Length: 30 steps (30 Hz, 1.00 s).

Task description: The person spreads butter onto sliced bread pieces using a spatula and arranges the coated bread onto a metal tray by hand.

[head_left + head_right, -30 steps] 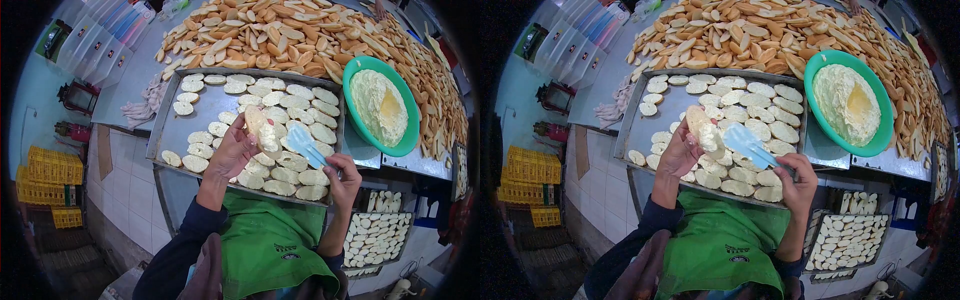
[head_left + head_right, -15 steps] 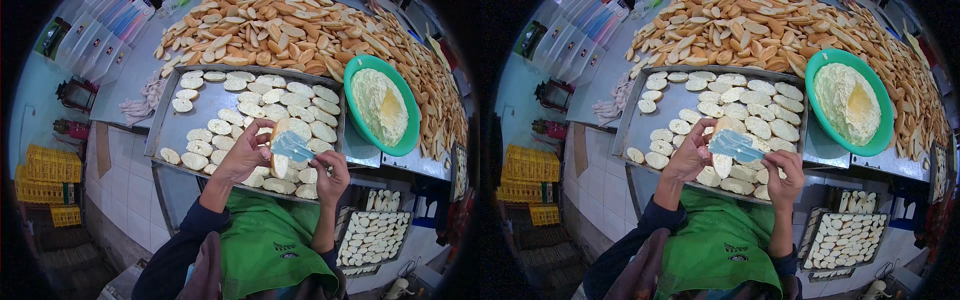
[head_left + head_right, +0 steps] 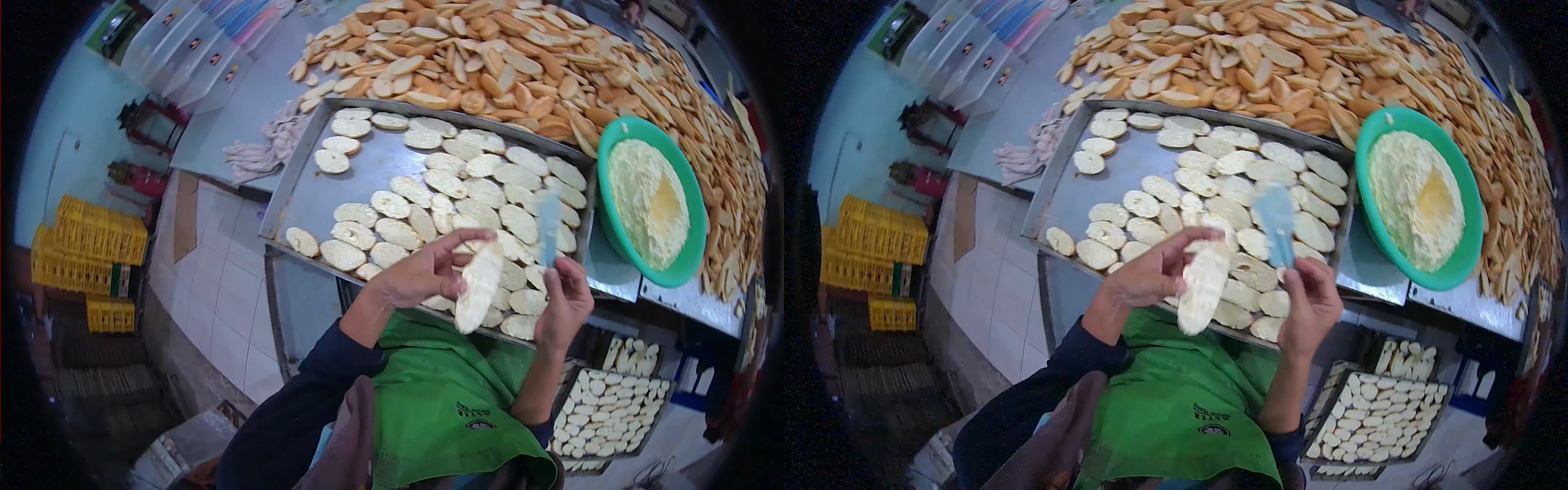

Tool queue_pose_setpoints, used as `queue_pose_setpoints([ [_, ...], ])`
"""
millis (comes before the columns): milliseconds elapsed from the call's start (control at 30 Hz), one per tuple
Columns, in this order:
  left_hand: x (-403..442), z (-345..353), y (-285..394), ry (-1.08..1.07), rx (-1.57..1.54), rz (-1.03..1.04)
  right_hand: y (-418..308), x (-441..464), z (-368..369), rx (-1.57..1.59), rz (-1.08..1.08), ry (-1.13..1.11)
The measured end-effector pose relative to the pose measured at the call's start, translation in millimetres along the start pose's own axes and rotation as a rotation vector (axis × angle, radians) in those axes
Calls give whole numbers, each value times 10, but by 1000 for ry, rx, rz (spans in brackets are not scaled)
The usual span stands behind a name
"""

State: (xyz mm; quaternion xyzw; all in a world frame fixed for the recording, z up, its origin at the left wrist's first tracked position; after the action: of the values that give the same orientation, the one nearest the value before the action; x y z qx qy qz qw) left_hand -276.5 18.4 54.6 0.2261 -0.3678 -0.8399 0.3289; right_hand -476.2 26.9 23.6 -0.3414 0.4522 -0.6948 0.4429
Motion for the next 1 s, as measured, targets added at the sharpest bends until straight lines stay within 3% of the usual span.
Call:
queue_pose_setpoints([
  [33,-58,-145,70,129,41,79,72,-5,-87,78,90,9],
  [233,-755,-1437,715,821,322,329,131,54,-312,125,102,56],
  [333,-1061,-1914,971,967,441,319,140,73,-336,151,127,60],
  [400,-1247,-2276,977,1155,516,157,136,71,-337,153,129,63],
  [600,-1458,-2825,871,1244,513,-24,123,61,-350,115,124,47],
  [833,-1247,-2465,1022,1077,485,6,100,80,-317,127,118,69],
  [1000,-581,-2411,1283,1041,812,154,104,37,-241,100,131,43],
])
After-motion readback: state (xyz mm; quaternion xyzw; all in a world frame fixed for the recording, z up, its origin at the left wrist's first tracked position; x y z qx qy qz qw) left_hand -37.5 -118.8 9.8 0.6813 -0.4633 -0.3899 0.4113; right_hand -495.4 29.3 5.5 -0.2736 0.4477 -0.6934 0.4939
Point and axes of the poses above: each hand's wrist, its own x-axis towards the middle knuckle, its own z-axis out of the palm, y = z × x, the point moved 4 cm from there along x, towards the middle knuckle, and after that the axes turned 3 degrees about x, right-handed, at the moved point
